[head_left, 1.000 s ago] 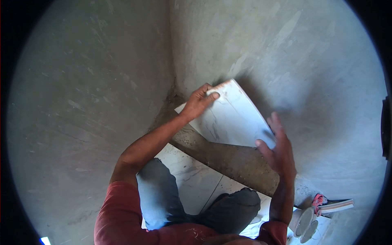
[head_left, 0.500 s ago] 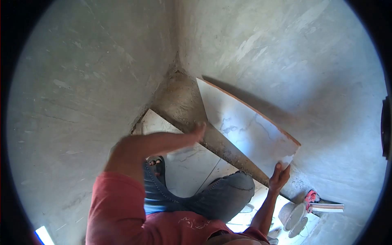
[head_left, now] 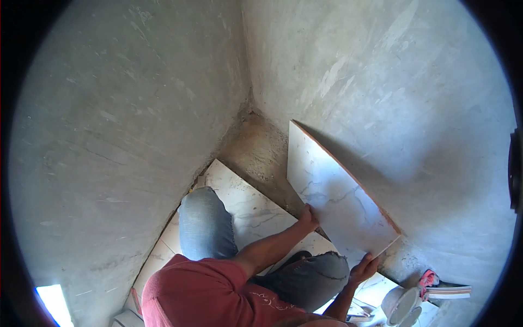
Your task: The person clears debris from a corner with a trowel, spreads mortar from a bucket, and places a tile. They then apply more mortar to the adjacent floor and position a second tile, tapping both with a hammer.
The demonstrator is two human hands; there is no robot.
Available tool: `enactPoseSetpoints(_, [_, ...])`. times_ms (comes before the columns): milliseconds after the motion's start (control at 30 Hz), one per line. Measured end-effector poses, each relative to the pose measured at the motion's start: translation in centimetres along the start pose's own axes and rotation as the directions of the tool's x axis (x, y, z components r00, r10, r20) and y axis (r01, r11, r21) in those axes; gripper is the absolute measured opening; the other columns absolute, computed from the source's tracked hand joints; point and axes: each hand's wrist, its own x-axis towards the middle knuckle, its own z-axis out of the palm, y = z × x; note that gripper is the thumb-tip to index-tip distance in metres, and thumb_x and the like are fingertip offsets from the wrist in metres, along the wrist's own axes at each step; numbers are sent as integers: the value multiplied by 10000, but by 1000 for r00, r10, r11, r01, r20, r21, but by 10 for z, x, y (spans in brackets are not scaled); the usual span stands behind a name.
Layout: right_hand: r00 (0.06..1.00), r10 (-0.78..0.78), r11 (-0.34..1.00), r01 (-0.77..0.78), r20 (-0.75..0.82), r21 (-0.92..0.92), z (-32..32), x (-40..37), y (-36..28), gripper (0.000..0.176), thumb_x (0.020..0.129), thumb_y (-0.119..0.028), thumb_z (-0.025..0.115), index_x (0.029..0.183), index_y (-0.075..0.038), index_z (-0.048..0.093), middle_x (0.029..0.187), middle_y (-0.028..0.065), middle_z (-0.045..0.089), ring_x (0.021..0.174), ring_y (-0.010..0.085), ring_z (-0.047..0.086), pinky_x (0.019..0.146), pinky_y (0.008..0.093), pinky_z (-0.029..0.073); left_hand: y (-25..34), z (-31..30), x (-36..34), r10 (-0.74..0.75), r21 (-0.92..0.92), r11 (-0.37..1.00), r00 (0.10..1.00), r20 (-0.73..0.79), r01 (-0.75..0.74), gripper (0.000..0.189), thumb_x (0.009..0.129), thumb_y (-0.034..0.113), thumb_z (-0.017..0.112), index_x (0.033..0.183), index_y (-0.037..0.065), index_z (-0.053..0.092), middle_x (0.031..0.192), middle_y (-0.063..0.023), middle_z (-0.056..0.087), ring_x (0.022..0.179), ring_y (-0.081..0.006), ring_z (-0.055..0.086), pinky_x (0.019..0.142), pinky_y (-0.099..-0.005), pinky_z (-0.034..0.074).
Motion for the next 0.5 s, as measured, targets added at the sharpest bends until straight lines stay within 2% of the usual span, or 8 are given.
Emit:
enactPoseSetpoints(100, [998, 60, 996, -59, 23, -63, -2, -4, 1, 334, 928, -288, 442, 915, 29, 549, 751, 47, 523, 673, 128, 442, 599, 276, 367, 7, -22, -8, 98, -46, 994, 995, -24, -99, 469, 953, 424, 233, 1215, 85, 423, 1270, -87, 465, 1200, -258, 413, 1014, -479, 299])
enactPoseSetpoints(167, [1000, 0, 996, 0, 2, 92, 11, 0, 2, 336, 932, -297, 433, 892, 18, 545, 729, 26, 496, 675, 115, 421, 593, 271, 349, 20, 8, -43, 145, -85, 985, 987, -66, -150, 456, 956, 407, 245, 1211, 74, 422, 1265, -89, 468, 1195, -257, 416, 1015, -462, 302])
enactPoseSetpoints(233, [998, 27, 996, -32, 56, 83, 19, 5, 13, 347, 931, -309, 435, 902, 23, 533, 728, 35, 506, 675, 113, 434, 601, 270, 365, 36, 11, -59, 194, -129, 969, 973, -128, -210, 443, 959, 391, 257, 1207, 63, 421, 1261, -91, 471, 1190, -256, 419, 1017, -446, 305])
enactPoseSetpoints(333, [991, 100, 989, -108, 90, 101, 47, 9, 15, 358, 929, -323, 443, 913, 26, 521, 735, 43, 516, 682, 112, 448, 612, 274, 381, 64, 4, -66, 254, -124, 957, 964, -75, -262, 412, 961, 364, 287, 1191, 51, 426, 1266, -91, 465, 1174, -258, 431, 1010, -426, 313])
enactPoseSetpoints(367, [986, 149, 980, -158, 75, 124, 58, 10, 14, 357, 927, -326, 448, 915, 24, 521, 743, 41, 516, 688, 113, 448, 615, 278, 381, 74, 4, -70, 307, -93, 945, 947, -93, -315, 398, 959, 354, 304, 1191, 54, 427, 1254, -88, 470, 1159, -256, 440, 1002, -427, 320])
enactPoseSetpoints(400, [963, 232, 942, -257, 136, 214, 64, 9, 15, 386, 923, -353, 459, 934, 27, 530, 763, 56, 526, 708, 130, 455, 631, 292, 388, 82, 4, -74, 360, -58, 928, 927, -104, -367, 385, 957, 344, 321, 1192, 57, 427, 1243, -86, 475, 1143, -254, 450, 994, -428, 328])
enactPoseSetpoints(433, [963, 229, 942, -255, 141, 219, 72, 7, 18, 386, 923, -353, 459, 934, 27, 530, 763, 56, 526, 708, 130, 455, 631, 292, 388, 90, 0, -75, 367, -60, 926, 925, -102, -374, 385, 957, 344, 321, 1192, 57, 427, 1243, -86, 475, 1143, -254, 450, 994, -428, 328])
enactPoseSetpoints(500, [954, 285, 894, -301, 95, 332, 95, 1, 37, 411, 919, -376, 463, 963, 25, 543, 816, 85, 556, 746, 145, 477, 656, 297, 402, 109, -9, -71, 510, 1, 855, 840, -185, -519, 393, 948, 339, 358, 1216, 56, 408, 1205, -95, 484, 1121, -257, 457, 985, -419, 338])
